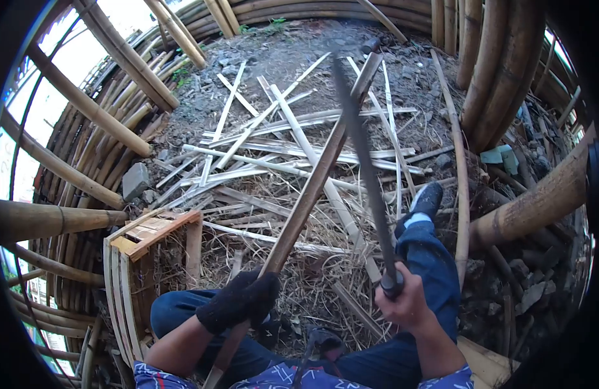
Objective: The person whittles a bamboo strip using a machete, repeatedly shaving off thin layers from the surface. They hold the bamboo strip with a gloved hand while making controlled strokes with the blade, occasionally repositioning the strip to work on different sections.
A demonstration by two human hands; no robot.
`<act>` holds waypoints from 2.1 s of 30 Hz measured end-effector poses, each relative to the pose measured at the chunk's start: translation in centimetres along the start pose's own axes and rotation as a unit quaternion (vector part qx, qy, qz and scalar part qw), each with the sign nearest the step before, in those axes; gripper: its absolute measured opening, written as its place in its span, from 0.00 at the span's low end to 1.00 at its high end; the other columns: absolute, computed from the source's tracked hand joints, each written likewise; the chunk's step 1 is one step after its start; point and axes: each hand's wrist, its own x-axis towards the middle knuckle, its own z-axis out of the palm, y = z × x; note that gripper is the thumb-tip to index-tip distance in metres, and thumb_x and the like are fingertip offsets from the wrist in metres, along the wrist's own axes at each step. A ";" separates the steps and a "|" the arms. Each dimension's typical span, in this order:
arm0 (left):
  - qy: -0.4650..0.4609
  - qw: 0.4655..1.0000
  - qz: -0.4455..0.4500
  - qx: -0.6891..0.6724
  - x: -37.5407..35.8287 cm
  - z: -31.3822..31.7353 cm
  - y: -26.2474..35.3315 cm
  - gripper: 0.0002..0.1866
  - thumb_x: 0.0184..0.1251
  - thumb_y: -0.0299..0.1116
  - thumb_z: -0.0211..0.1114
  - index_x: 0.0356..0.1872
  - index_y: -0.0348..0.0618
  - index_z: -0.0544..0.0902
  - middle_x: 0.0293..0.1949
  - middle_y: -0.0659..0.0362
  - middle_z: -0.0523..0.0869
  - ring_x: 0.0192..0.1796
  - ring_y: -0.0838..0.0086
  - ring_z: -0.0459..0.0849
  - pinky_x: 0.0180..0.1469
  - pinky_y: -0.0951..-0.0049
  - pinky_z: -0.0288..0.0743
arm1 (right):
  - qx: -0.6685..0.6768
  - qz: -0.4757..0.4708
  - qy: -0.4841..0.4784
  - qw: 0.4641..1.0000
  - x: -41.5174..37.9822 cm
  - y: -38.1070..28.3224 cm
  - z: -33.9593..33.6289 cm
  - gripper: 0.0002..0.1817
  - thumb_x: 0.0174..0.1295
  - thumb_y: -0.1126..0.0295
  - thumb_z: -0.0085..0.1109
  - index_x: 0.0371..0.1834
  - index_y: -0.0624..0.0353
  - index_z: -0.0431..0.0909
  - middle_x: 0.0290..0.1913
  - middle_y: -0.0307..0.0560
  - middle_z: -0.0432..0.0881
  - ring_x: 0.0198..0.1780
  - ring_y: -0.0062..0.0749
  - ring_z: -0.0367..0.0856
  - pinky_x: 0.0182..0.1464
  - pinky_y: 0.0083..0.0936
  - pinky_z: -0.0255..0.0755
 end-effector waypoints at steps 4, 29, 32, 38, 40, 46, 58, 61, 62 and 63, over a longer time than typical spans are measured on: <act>-0.047 0.995 0.073 0.046 0.8 1.5 -2.0 0.24 0.76 0.56 0.45 0.27 0.46 0.71 0.15 0.66 0.68 0.14 0.80 0.66 0.17 0.78 0.62 | -0.047 -0.047 -0.005 0.998 0.0 1.6 0.9 0.16 0.47 0.73 0.69 0.38 0.60 0.72 0.23 0.50 0.78 0.25 0.46 0.82 0.27 0.32 0.75; -0.191 0.975 -0.108 -0.046 1.0 3.3 -4.6 0.24 0.77 0.51 0.44 0.24 0.45 0.71 0.15 0.67 0.69 0.13 0.80 0.69 0.15 0.77 0.61 | -0.117 -0.036 0.085 0.989 3.4 4.0 3.0 0.07 0.45 0.72 0.62 0.20 0.60 0.73 0.18 0.57 0.77 0.25 0.52 0.82 0.27 0.41 0.75; -0.177 0.979 -0.102 0.024 0.3 4.2 -3.5 0.25 0.77 0.51 0.44 0.24 0.44 0.72 0.14 0.65 0.70 0.13 0.79 0.71 0.16 0.77 0.62 | -0.167 -0.026 0.094 0.981 3.7 5.2 2.7 0.05 0.43 0.74 0.60 0.19 0.59 0.74 0.17 0.57 0.77 0.25 0.54 0.81 0.28 0.41 0.75; -0.158 0.981 -0.114 0.001 1.0 4.5 -4.4 0.23 0.77 0.48 0.46 0.24 0.44 0.72 0.14 0.64 0.71 0.12 0.79 0.71 0.16 0.76 0.62 | -0.218 -0.046 0.131 0.966 4.5 8.3 3.8 0.05 0.43 0.75 0.58 0.15 0.59 0.72 0.17 0.56 0.76 0.22 0.53 0.80 0.24 0.39 0.74; -0.165 0.980 -0.107 0.007 0.9 4.5 -4.2 0.22 0.77 0.48 0.46 0.24 0.44 0.71 0.14 0.64 0.71 0.13 0.79 0.71 0.16 0.76 0.62 | -0.229 -0.041 0.131 0.964 4.7 8.7 3.8 0.05 0.43 0.74 0.58 0.16 0.59 0.73 0.17 0.56 0.77 0.23 0.54 0.80 0.26 0.41 0.75; -0.186 0.967 -0.172 -0.019 0.5 4.1 -6.0 0.21 0.77 0.48 0.47 0.26 0.46 0.70 0.15 0.67 0.68 0.13 0.80 0.68 0.15 0.77 0.60 | -0.220 0.137 0.213 0.942 6.1 13.0 -1.0 0.08 0.48 0.69 0.59 0.21 0.64 0.78 0.22 0.59 0.82 0.27 0.51 0.84 0.32 0.38 0.79; -0.164 0.982 -0.093 -0.003 1.6 3.0 -5.1 0.17 0.76 0.48 0.48 0.40 0.43 0.74 0.21 0.66 0.72 0.20 0.82 0.73 0.23 0.79 0.68 | -0.030 0.000 0.035 0.999 3.1 3.9 5.3 0.07 0.45 0.73 0.63 0.23 0.62 0.75 0.17 0.51 0.76 0.20 0.40 0.80 0.25 0.31 0.71; -0.158 0.985 -0.061 0.027 1.7 3.4 -5.1 0.17 0.76 0.46 0.50 0.45 0.42 0.74 0.24 0.65 0.74 0.23 0.82 0.75 0.24 0.79 0.69 | -0.061 -0.015 -0.007 0.998 1.9 3.3 5.6 0.08 0.44 0.72 0.66 0.25 0.62 0.76 0.18 0.52 0.78 0.22 0.44 0.81 0.26 0.31 0.73; -0.164 0.984 -0.073 0.007 1.9 3.4 -5.2 0.17 0.75 0.46 0.51 0.47 0.42 0.74 0.25 0.66 0.74 0.23 0.83 0.74 0.23 0.80 0.68 | -0.061 -0.017 -0.006 0.998 1.6 3.2 5.8 0.08 0.44 0.72 0.66 0.25 0.62 0.76 0.18 0.52 0.78 0.22 0.44 0.81 0.26 0.31 0.73; -0.169 0.982 -0.085 -0.013 2.0 3.4 -5.2 0.17 0.75 0.47 0.52 0.48 0.42 0.74 0.26 0.67 0.74 0.24 0.84 0.73 0.23 0.81 0.67 | -0.051 -0.015 -0.018 0.998 1.3 3.1 6.1 0.09 0.43 0.72 0.67 0.25 0.62 0.76 0.19 0.52 0.78 0.23 0.45 0.82 0.27 0.32 0.73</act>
